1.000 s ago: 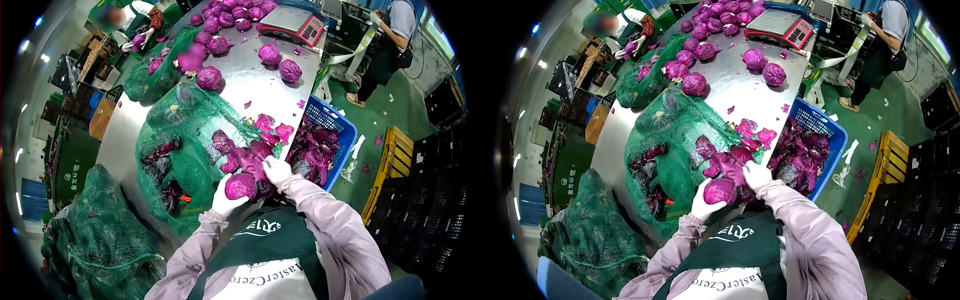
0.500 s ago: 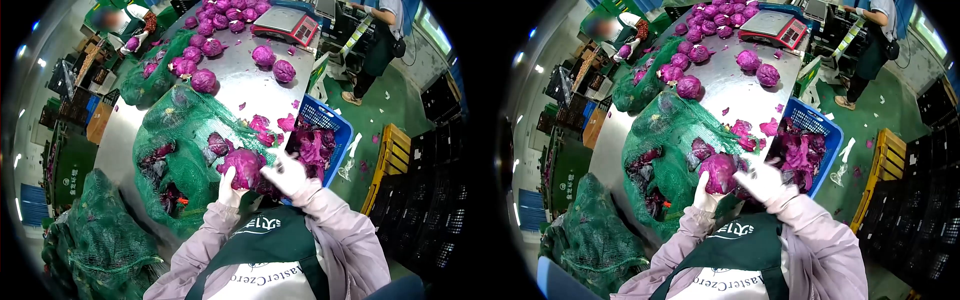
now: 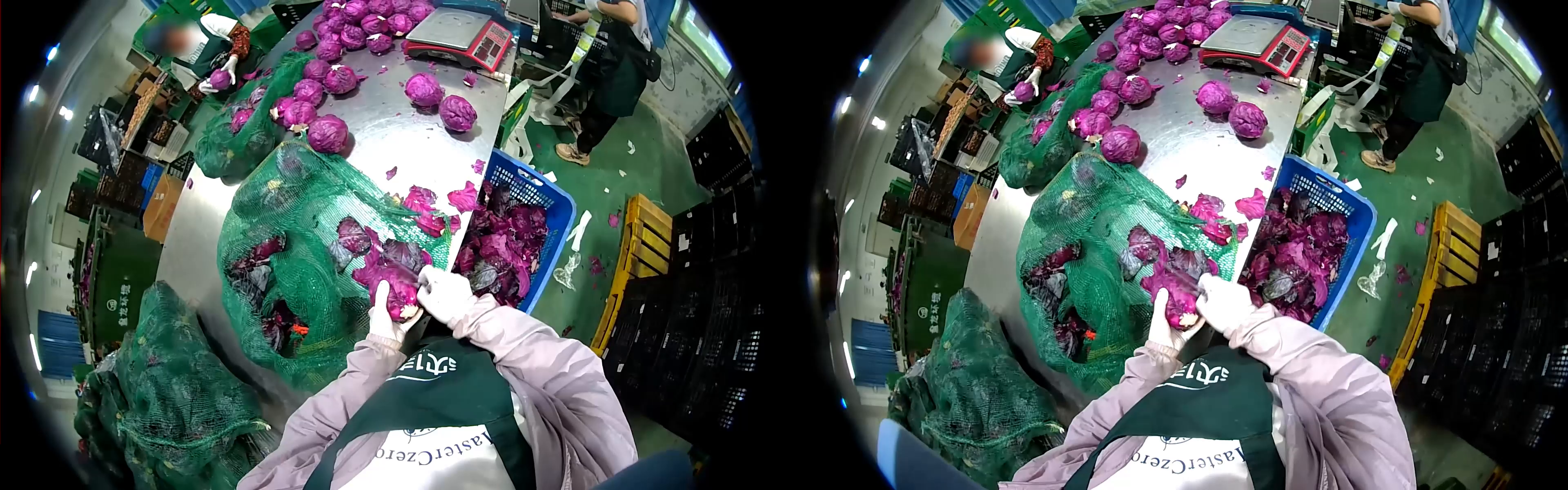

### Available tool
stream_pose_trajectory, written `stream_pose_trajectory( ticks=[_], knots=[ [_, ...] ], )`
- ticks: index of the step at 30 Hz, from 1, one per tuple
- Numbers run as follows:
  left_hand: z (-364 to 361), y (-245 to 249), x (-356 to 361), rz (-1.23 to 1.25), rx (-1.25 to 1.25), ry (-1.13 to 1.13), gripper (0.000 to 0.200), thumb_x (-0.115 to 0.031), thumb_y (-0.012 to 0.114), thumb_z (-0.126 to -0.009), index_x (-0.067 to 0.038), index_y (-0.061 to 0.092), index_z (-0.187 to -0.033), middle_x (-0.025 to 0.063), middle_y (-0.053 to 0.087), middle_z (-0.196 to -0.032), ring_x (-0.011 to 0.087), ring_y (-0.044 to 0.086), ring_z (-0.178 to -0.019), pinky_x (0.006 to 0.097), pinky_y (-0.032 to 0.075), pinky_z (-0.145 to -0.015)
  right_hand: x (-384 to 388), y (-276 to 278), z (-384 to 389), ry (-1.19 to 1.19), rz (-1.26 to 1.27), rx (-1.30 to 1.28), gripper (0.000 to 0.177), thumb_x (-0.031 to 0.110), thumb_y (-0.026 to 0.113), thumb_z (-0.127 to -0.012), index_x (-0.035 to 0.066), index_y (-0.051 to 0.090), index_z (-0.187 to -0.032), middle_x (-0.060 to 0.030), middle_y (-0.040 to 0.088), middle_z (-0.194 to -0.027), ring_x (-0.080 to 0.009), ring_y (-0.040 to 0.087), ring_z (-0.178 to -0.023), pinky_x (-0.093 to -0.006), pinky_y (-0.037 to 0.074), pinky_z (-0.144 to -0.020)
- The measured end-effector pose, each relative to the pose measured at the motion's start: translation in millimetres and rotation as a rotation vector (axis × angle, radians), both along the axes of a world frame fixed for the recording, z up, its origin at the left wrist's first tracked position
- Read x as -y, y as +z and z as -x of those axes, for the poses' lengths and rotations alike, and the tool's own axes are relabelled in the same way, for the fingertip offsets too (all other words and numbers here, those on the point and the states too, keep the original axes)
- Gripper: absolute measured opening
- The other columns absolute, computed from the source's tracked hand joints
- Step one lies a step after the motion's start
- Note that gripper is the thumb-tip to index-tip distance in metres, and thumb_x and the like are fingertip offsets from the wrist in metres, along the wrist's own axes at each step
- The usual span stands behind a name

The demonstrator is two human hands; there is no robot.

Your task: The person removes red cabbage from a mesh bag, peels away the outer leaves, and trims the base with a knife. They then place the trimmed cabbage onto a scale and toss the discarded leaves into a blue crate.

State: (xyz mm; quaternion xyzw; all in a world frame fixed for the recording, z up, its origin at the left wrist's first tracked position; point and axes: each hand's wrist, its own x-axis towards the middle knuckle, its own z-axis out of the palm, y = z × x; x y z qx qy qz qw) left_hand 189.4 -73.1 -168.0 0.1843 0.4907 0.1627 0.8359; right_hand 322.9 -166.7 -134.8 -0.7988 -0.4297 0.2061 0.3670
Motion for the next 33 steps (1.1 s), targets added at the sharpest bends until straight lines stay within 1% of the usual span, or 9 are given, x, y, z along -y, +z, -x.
stream_pose_trajectory(
  ticks=[3, 11, 15, 16, 20, 27, 31, 32, 33],
  knots=[
    [-2, 12, 7, 0.168, 0.022, 0.018, 0.078, -0.055, 0.067, -0.079, -0.01, 0.039, -0.137, 0.0112, 0.046, -0.135, 0.0317, 0.047, -0.12, 0.0549, 0.047, -0.092, -6, -17, -22, -0.112, 0.046, -0.022, 0.011, 0.02, 0.055, -0.08, 0.012, 0.059, -0.085, -0.0138, 0.063, -0.077, -0.0341, 0.063, -0.074, -0.0422, 0.05, -0.067],
    [5, 30, 3, 0.297, 0.264, 0.024, 0.071, -0.058, 0.059, -0.081, -0.019, 0.04, -0.137, 0.0106, 0.046, -0.136, 0.0333, 0.047, -0.121, 0.0581, 0.045, -0.093, 15, -47, -75, -0.462, 0.037, -0.073, 0.029, 0.028, 0.059, -0.085, 0.015, 0.059, -0.111, -0.0128, 0.065, -0.078, -0.0292, 0.065, -0.074, -0.0394, 0.051, -0.068],
    [1, 35, -2, 0.364, 0.403, 0.04, 0.072, -0.063, 0.052, -0.083, -0.017, 0.04, -0.138, 0.0107, 0.047, -0.135, 0.0327, 0.048, -0.121, 0.0552, 0.045, -0.096, 18, 21, -34, 0.011, -0.139, -0.325, 0.042, 0.026, 0.067, -0.083, 0.013, 0.06, -0.122, -0.0061, 0.059, -0.071, -0.0139, 0.056, -0.062, -0.0272, 0.047, -0.061],
    [0, 26, -4, 0.374, 0.477, 0.034, 0.073, -0.064, 0.049, -0.084, -0.016, 0.039, -0.138, 0.0117, 0.047, -0.135, 0.0329, 0.049, -0.121, 0.0532, 0.046, -0.097, 16, 30, -22, 0.069, -0.079, -0.263, 0.046, 0.037, 0.067, -0.082, 0.02, 0.058, -0.123, -0.007, 0.063, -0.075, -0.0213, 0.063, -0.068, -0.0318, 0.052, -0.065],
    [2, 12, -4, 0.516, 0.546, 0.048, 0.076, -0.065, 0.052, -0.081, -0.012, 0.042, -0.135, 0.0144, 0.052, -0.128, 0.0326, 0.054, -0.114, 0.0524, 0.047, -0.094, 6, 37, 6, 0.122, 0.025, -0.16, 0.061, 0.049, 0.067, -0.078, 0.01, 0.053, -0.123, -0.0115, 0.067, -0.087, -0.0261, 0.067, -0.08, -0.0353, 0.053, -0.071],
    [2, -10, -1, 0.381, 0.259, -0.007, 0.079, -0.068, 0.049, -0.081, -0.013, 0.041, -0.137, 0.0117, 0.051, -0.131, 0.0326, 0.05, -0.118, 0.0537, 0.043, -0.098, -5, 12, -4, 0.193, 0.224, -0.205, 0.054, 0.047, 0.069, -0.074, 0.01, 0.051, -0.108, -0.0131, 0.067, -0.083, -0.031, 0.066, -0.079, -0.0394, 0.052, -0.072],
    [3, 8, 3, 0.143, -0.032, -0.146, 0.078, -0.067, 0.052, -0.082, -0.013, 0.042, -0.136, 0.013, 0.052, -0.129, 0.0317, 0.05, -0.117, 0.0514, 0.045, -0.096, -9, 0, -4, 0.216, 0.242, -0.076, 0.056, 0.048, 0.068, -0.074, 0.005, 0.05, -0.105, -0.0119, 0.066, -0.075, -0.0312, 0.066, -0.076, -0.041, 0.052, -0.069],
    [-1, -5, 8, -0.142, -0.162, -0.047, 0.068, -0.054, 0.061, -0.084, -0.011, 0.043, -0.134, 0.0139, 0.05, -0.13, 0.0319, 0.051, -0.114, 0.0481, 0.045, -0.094, -8, 0, -1, 0.199, 0.225, -0.013, 0.043, 0.04, 0.062, -0.077, 0.007, 0.051, -0.102, -0.0115, 0.065, -0.073, -0.0319, 0.064, -0.07, -0.0421, 0.051, -0.064],
    [14, -66, -1, -0.931, -0.417, -0.138, 0.062, -0.037, 0.067, -0.086, -0.01, 0.041, -0.135, 0.0163, 0.046, -0.132, 0.0327, 0.048, -0.117, 0.0453, 0.041, -0.098, -8, -2, 2, 0.17, 0.203, 0.016, 0.04, 0.039, 0.061, -0.078, 0.007, 0.051, -0.1, -0.012, 0.065, -0.073, -0.0325, 0.064, -0.069, -0.0422, 0.051, -0.064]
  ],
)
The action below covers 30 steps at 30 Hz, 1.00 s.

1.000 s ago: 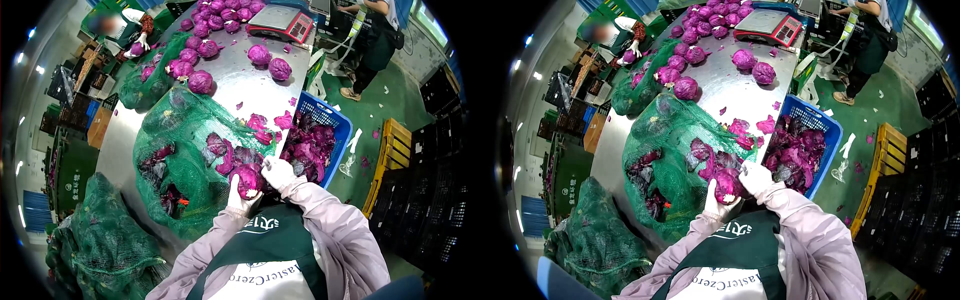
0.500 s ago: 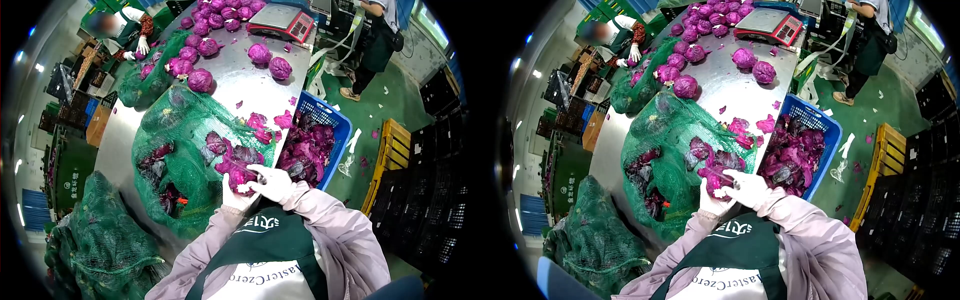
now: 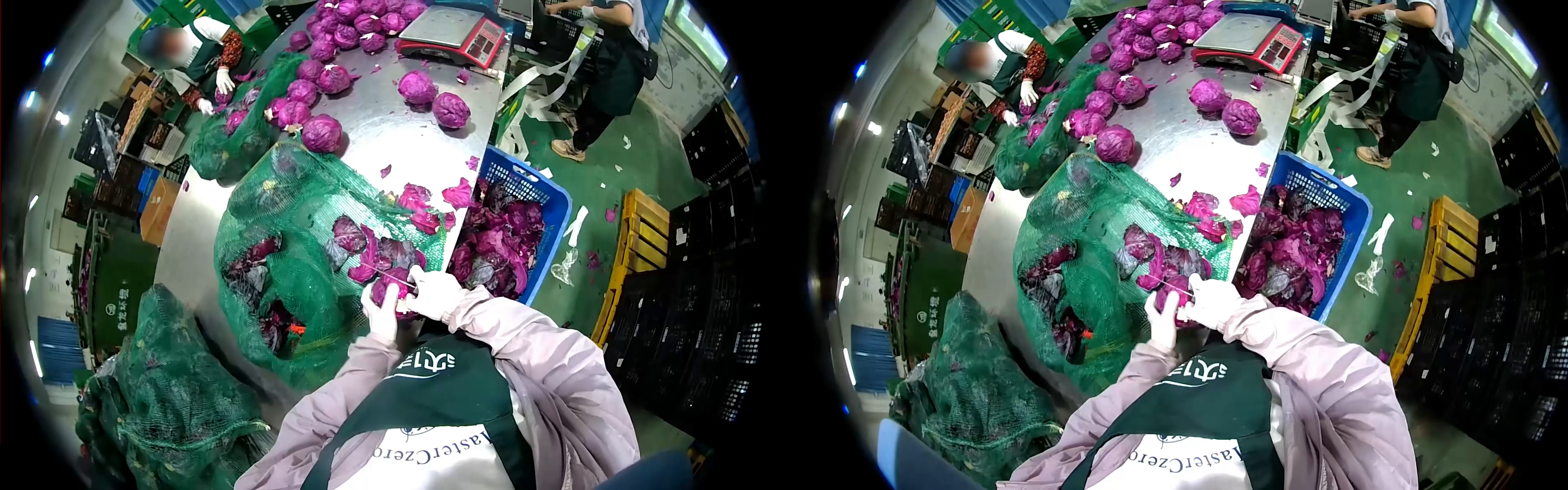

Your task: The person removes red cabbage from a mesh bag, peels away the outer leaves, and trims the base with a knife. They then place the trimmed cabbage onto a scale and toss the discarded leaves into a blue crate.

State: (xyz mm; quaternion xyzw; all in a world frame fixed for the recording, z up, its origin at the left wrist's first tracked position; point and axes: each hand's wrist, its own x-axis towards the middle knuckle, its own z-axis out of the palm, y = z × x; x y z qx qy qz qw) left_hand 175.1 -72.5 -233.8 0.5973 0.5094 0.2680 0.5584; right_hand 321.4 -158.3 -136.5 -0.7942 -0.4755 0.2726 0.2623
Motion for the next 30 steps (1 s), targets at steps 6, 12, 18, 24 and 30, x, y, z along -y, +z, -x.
stream_pose_trajectory(
  ticks=[6, 12, 18, 24, 30],
  knots=[
    [-16, 50, 8, -0.329, -0.203, -0.256, 0.057, -0.029, 0.067, -0.086, -0.012, 0.044, -0.136, 0.017, 0.041, -0.133, 0.0318, 0.035, -0.124, 0.0412, 0.03, -0.107, 0, -17, -11, -0.063, -0.033, 0.026, 0.029, 0.032, 0.056, -0.082, 0.005, 0.051, -0.094, -0.0143, 0.064, -0.072, -0.0348, 0.064, -0.067, -0.0428, 0.051, -0.062],
    [-19, 61, 7, -0.355, -0.225, -0.309, 0.053, -0.028, 0.067, -0.085, -0.015, 0.05, -0.132, 0.017, 0.042, -0.124, 0.0321, 0.039, -0.119, 0.0403, 0.032, -0.105, 0, -50, -38, -0.211, -0.14, -0.123, 0.024, 0.027, 0.06, -0.078, 0.003, 0.059, -0.081, -0.0144, 0.064, -0.067, -0.0288, 0.064, -0.062, -0.0369, 0.052, -0.06],
    [-7, 52, -20, -0.356, -0.157, -0.423, 0.051, -0.028, 0.068, -0.084, -0.016, 0.052, -0.131, 0.0165, 0.044, -0.123, 0.0305, 0.044, -0.115, 0.0392, 0.037, -0.101, 5, -58, -73, -0.455, -0.129, -0.895, 0.017, 0.018, 0.061, -0.082, 0.002, 0.061, -0.075, -0.0095, 0.065, -0.061, -0.0155, 0.056, -0.042, -0.0286, 0.046, -0.04],
    [16, 77, -38, 0.12, 0.041, -0.402, 0.059, -0.023, 0.07, -0.082, -0.007, 0.047, -0.134, 0.0177, 0.048, -0.127, 0.0289, 0.048, -0.115, 0.038, 0.039, -0.099, 29, -63, -76, -0.586, -0.21, -0.94, 0.015, 0.016, 0.06, -0.084, 0.002, 0.059, -0.079, -0.0116, 0.064, -0.063, -0.0165, 0.054, -0.041, -0.0278, 0.045, -0.038],
    [-3, 75, 3, -0.703, -0.554, -0.504, 0.102, -0.036, 0.086, -0.059, 0.002, 0.033, -0.137, 0.0231, 0.04, -0.133, 0.0354, 0.042, -0.124, 0.0418, 0.036, -0.104, 14, -43, -40, -0.651, -0.371, -0.802, 0.015, 0.014, 0.056, -0.086, 0.004, 0.059, -0.097, -0.0072, 0.066, -0.069, -0.0138, 0.055, -0.045, -0.0276, 0.044, -0.043]
  ],
)
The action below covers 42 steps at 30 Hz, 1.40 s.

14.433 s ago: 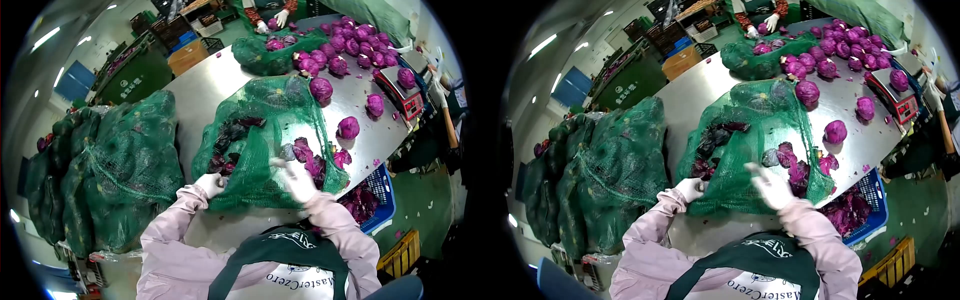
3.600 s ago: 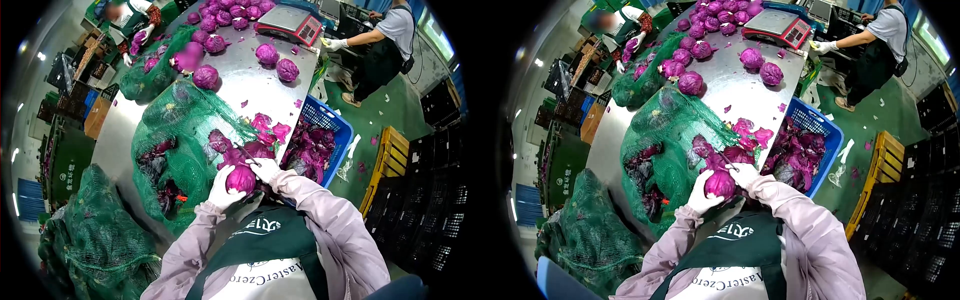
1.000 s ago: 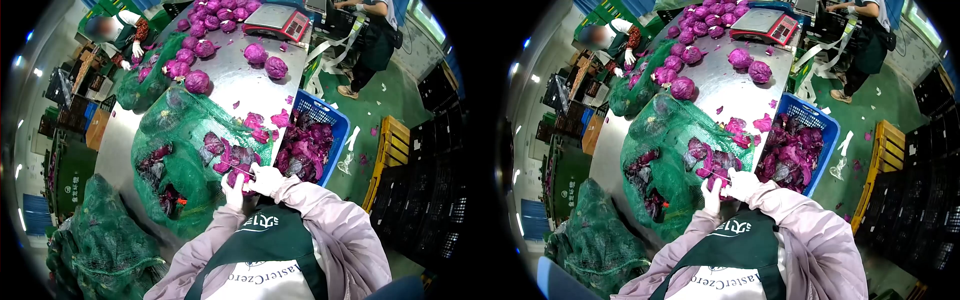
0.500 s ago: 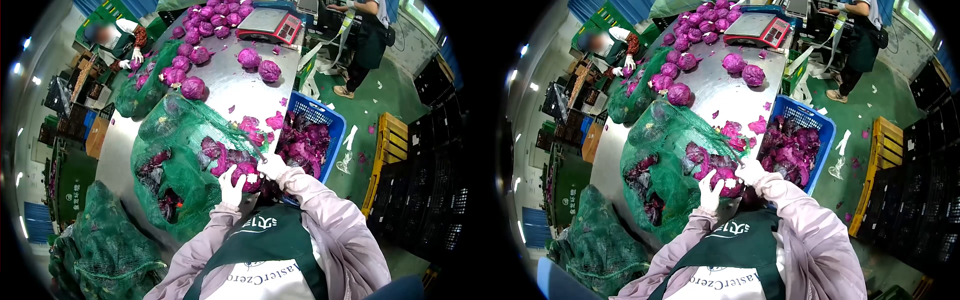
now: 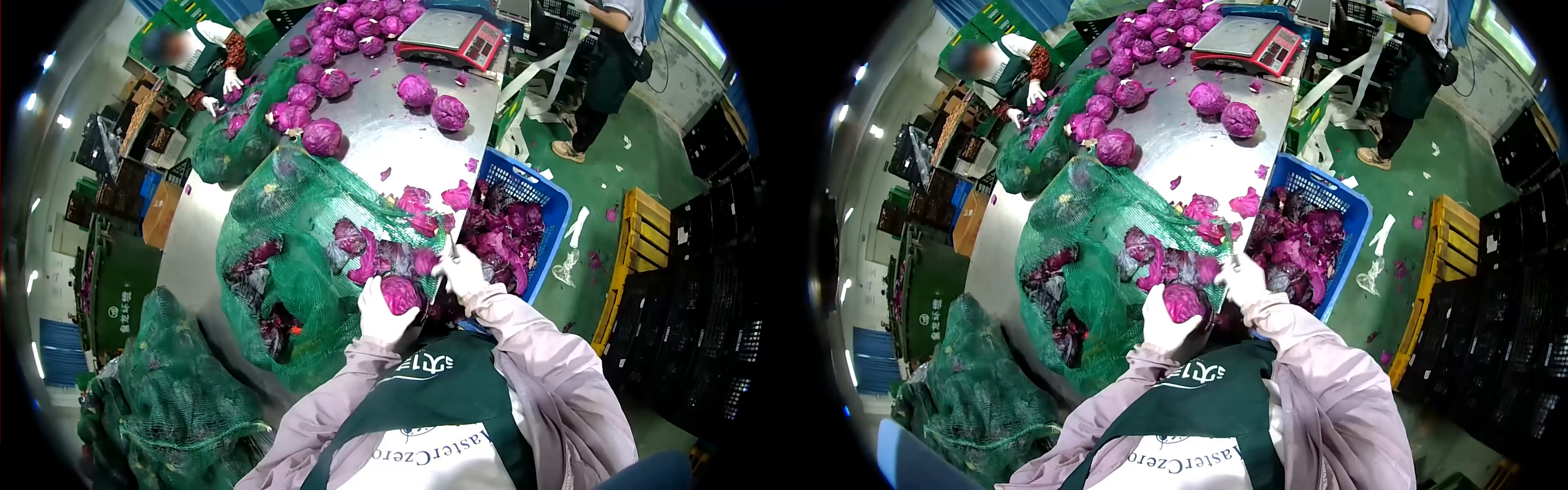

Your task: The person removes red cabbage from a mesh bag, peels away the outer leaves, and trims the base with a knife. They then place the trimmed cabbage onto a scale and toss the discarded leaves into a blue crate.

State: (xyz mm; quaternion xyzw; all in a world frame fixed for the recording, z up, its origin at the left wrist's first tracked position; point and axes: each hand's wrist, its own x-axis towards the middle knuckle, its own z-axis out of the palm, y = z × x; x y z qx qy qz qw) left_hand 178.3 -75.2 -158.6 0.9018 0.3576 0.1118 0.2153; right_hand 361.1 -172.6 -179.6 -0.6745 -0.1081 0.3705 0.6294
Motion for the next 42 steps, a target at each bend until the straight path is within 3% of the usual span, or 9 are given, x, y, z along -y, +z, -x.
stream_pose_trajectory(
  ticks=[2, 6, 10, 23, 29, 32, 35, 38, 42],
  knots=[
    [11, -4, -15, 0.305, 0.15, 0.081, 0.1, -0.034, 0.087, -0.059, 0.001, 0.034, -0.136, 0.0232, 0.04, -0.134, 0.035, 0.041, -0.124, 0.0414, 0.036, -0.104, 2, -23, -4, -0.125, 0.053, 0.18, 0.025, 0.018, 0.059, -0.086, 0.006, 0.057, -0.108, -0.0076, 0.066, -0.075, -0.0142, 0.056, -0.051, -0.0287, 0.046, -0.049],
    [33, -28, -39, 0.77, 0.332, 0.179, 0.091, -0.022, 0.085, -0.067, -0.003, 0.03, -0.137, 0.0171, 0.046, -0.127, 0.0252, 0.049, -0.115, 0.0371, 0.044, -0.098, 1, 5, 28, 0.386, 0.079, 0.453, 0.048, 0.028, 0.071, -0.081, 0.007, 0.056, -0.121, -0.0035, 0.062, -0.072, -0.012, 0.058, -0.06, -0.0276, 0.049, -0.058],
    [39, -41, -39, 0.677, 0.333, 0.145, 0.094, -0.023, 0.085, -0.067, -0.002, 0.028, -0.139, 0.0181, 0.045, -0.13, 0.0257, 0.049, -0.116, 0.0372, 0.044, -0.098, -13, -5, 45, 0.682, 0.224, 0.43, 0.06, 0.045, 0.073, -0.076, 0.009, 0.056, -0.122, -0.0064, 0.064, -0.077, -0.0199, 0.062, -0.071, -0.0309, 0.05, -0.07],
    [19, 3, -30, 1.004, 0.38, 0.412, 0.085, -0.026, 0.086, -0.064, -0.003, 0.041, -0.133, 0.0167, 0.054, -0.121, 0.025, 0.055, -0.109, 0.0356, 0.047, -0.093, -27, 10, 45, 0.592, 0.214, 0.718, 0.032, 0.031, 0.061, -0.079, 0.009, 0.064, -0.101, -0.0133, 0.068, -0.081, -0.0307, 0.066, -0.077, -0.0369, 0.054, -0.071],
    [31, -10, -21, 0.778, 0.475, 0.064, 0.088, -0.021, 0.085, -0.064, 0.0, 0.039, -0.135, 0.0151, 0.051, -0.126, 0.0244, 0.051, -0.116, 0.0351, 0.042, -0.1, -23, -47, -19, -0.028, 0.412, 0.52, 0.021, 0.023, 0.055, -0.078, 0.008, 0.066, -0.086, -0.0198, 0.066, -0.081, -0.0389, 0.064, -0.078, -0.0445, 0.052, -0.072],
    [25, 8, -10, 0.768, 0.525, -0.041, 0.095, -0.02, 0.086, -0.062, -0.001, 0.034, -0.139, 0.0162, 0.049, -0.128, 0.0263, 0.05, -0.118, 0.0363, 0.042, -0.101, 12, -29, -46, -0.015, 0.55, 0.586, 0.04, 0.036, 0.061, -0.082, 0.01, 0.059, -0.112, -0.0185, 0.067, -0.091, -0.036, 0.065, -0.084, -0.0424, 0.051, -0.076],
    [17, 20, -12, 0.549, 0.406, -0.145, 0.1, -0.025, 0.088, -0.058, -0.002, 0.033, -0.139, 0.018, 0.048, -0.13, 0.0284, 0.051, -0.119, 0.0375, 0.043, -0.101, 24, 47, -19, 0.314, 0.223, 0.568, 0.057, 0.045, 0.066, -0.08, 0.014, 0.053, -0.127, -0.0148, 0.067, -0.091, -0.031, 0.066, -0.084, -0.0396, 0.052, -0.075],
    [3, 52, -9, 0.561, 0.335, -0.213, 0.101, -0.027, 0.088, -0.058, -0.001, 0.033, -0.138, 0.0177, 0.048, -0.13, 0.0286, 0.051, -0.119, 0.0385, 0.042, -0.101, 25, 74, 2, 0.696, 0.095, 0.695, 0.053, 0.037, 0.072, -0.078, 0.006, 0.06, -0.119, -0.0086, 0.063, -0.076, -0.0164, 0.061, -0.071, -0.0283, 0.049, -0.067],
    [1, 59, -14, 0.526, 0.284, -0.282, 0.103, -0.028, 0.088, -0.057, -0.001, 0.033, -0.139, 0.0175, 0.047, -0.132, 0.0279, 0.05, -0.121, 0.0379, 0.042, -0.102, 19, 64, -5, 0.659, 0.004, 0.663, 0.021, 0.029, 0.066, -0.079, 0.015, 0.066, -0.095, -0.0063, 0.065, -0.076, -0.0233, 0.064, -0.07, -0.0336, 0.052, -0.064]
  ],
)
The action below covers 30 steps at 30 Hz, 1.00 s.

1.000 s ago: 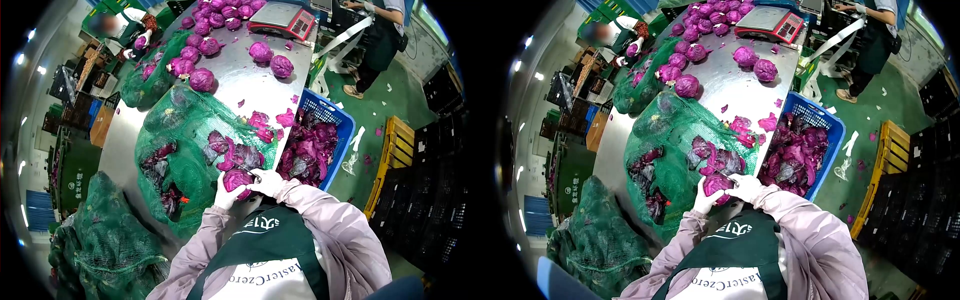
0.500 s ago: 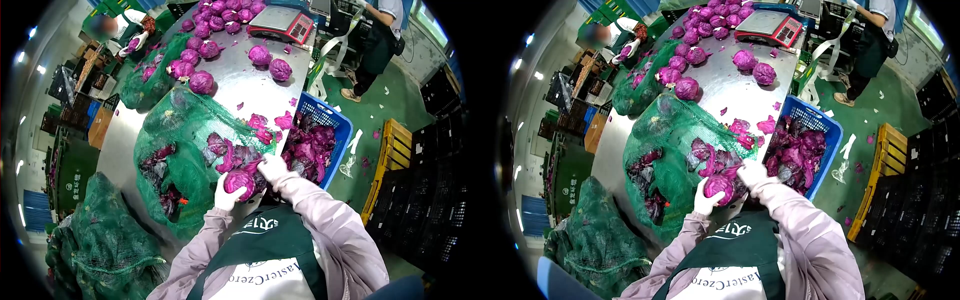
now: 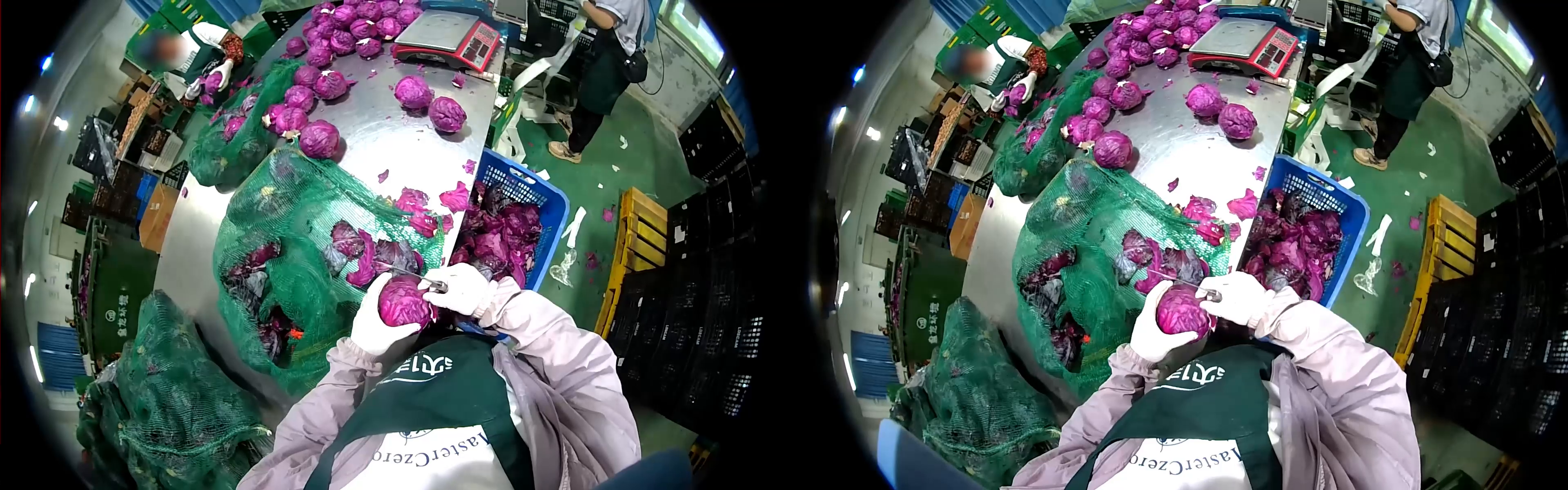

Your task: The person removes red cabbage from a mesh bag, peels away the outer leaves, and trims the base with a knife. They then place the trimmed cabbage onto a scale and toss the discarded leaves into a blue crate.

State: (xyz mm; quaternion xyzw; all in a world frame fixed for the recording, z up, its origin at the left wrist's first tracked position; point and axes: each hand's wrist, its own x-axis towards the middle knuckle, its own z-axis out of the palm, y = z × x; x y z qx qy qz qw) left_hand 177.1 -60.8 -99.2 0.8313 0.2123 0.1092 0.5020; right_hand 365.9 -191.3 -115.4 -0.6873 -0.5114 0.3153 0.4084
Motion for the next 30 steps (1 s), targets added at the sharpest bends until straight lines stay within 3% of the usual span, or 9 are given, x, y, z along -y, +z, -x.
stream_pose_trajectory(
  ticks=[4, 8, 12, 14, 16, 21, 26, 28, 30],
  knots=[
    [4, 7, -2, -0.152, -0.061, -0.1, 0.105, -0.026, 0.089, -0.056, 0.0, 0.031, -0.141, 0.0179, 0.044, -0.135, 0.0275, 0.047, -0.125, 0.0375, 0.038, -0.105, -7, 0, -9, -0.186, -0.013, 0.265, 0.015, 0.023, 0.058, -0.078, 0.014, 0.068, -0.086, -0.0123, 0.065, -0.074, -0.0301, 0.064, -0.069, -0.037, 0.052, -0.063],
    [10, 12, 4, -0.076, -0.045, -0.054, 0.113, -0.028, 0.089, -0.055, 0.0, 0.025, -0.143, 0.019, 0.039, -0.137, 0.0296, 0.043, -0.127, 0.0381, 0.037, -0.106, -12, -9, -42, -0.578, 0.164, 0.16, 0.036, 0.03, 0.059, -0.082, 0.015, 0.062, -0.114, -0.014, 0.067, -0.076, -0.0317, 0.066, -0.074, -0.0397, 0.052, -0.068],
    [7, 4, -3, 0.047, -0.052, -0.1, 0.111, -0.023, 0.089, -0.056, 0.0, 0.023, -0.143, 0.0183, 0.039, -0.137, 0.0285, 0.041, -0.128, 0.0384, 0.036, -0.106, -2, 58, 9, 0.016, 0.012, 0.061, 0.051, 0.042, 0.063, -0.081, 0.017, 0.056, -0.125, -0.0149, 0.067, -0.09, -0.0288, 0.066, -0.084, -0.0362, 0.052, -0.074],
    [5, 3, -6, 0.089, 0.009, -0.098, 0.107, -0.022, 0.089, -0.056, -0.002, 0.026, -0.141, 0.017, 0.042, -0.135, 0.0274, 0.043, -0.127, 0.0377, 0.036, -0.107, -14, 27, 8, 0.011, 0.057, -0.028, 0.038, 0.037, 0.062, -0.084, 0.017, 0.062, -0.116, -0.0109, 0.066, -0.08, -0.0267, 0.065, -0.073, -0.035, 0.051, -0.069],
    [7, 0, -8, 0.228, 0.073, -0.078, 0.107, -0.026, 0.09, -0.054, -0.002, 0.03, -0.14, 0.0168, 0.044, -0.133, 0.0272, 0.046, -0.124, 0.0367, 0.038, -0.105, -20, -26, -15, -0.139, -0.002, 0.398, 0.029, 0.035, 0.056, -0.088, 0.012, 0.066, -0.103, -0.0114, 0.066, -0.081, -0.0288, 0.065, -0.072, -0.0336, 0.051, -0.068],
    [13, 14, -10, 0.502, 0.091, 0.025, 0.088, -0.016, 0.088, -0.056, -0.002, 0.042, -0.131, 0.0122, 0.05, -0.127, 0.0221, 0.05, -0.118, 0.0369, 0.04, -0.103, -1, 53, -4, -0.018, 0.163, -0.096, 0.052, 0.051, 0.07, -0.073, 0.011, 0.065, -0.107, -0.0086, 0.069, -0.091, -0.0258, 0.066, -0.088, -0.0338, 0.052, -0.079],
    [15, 16, -18, 0.593, 0.142, 0.042, 0.086, -0.016, 0.086, -0.057, -0.002, 0.043, -0.131, 0.0119, 0.051, -0.127, 0.0226, 0.05, -0.118, 0.0369, 0.04, -0.103, -3, 32, -22, 0.076, 0.31, 0.012, 0.031, 0.028, 0.064, -0.073, 0.015, 0.068, -0.101, -0.0079, 0.068, -0.085, -0.0262, 0.065, -0.086, -0.0343, 0.052, -0.077],
    [18, 13, -20, 0.7, 0.177, 0.041, 0.085, -0.016, 0.084, -0.058, -0.002, 0.043, -0.132, 0.0119, 0.051, -0.128, 0.0228, 0.05, -0.118, 0.037, 0.04, -0.103, 1, -14, -30, -0.134, 0.265, 0.397, 0.025, 0.022, 0.062, -0.076, 0.017, 0.069, -0.1, -0.0063, 0.067, -0.085, -0.0263, 0.065, -0.086, -0.0343, 0.052, -0.076],
    [17, 11, -19, 0.804, 0.237, 0.042, 0.083, -0.021, 0.08, -0.063, -0.002, 0.041, -0.133, 0.013, 0.05, -0.13, 0.0243, 0.05, -0.119, 0.0388, 0.039, -0.104, 9, -3, -27, -0.337, 0.064, 0.408, 0.025, 0.024, 0.061, -0.08, 0.016, 0.068, -0.103, -0.0069, 0.067, -0.093, -0.0259, 0.065, -0.088, -0.0343, 0.052, -0.078]
  ],
)
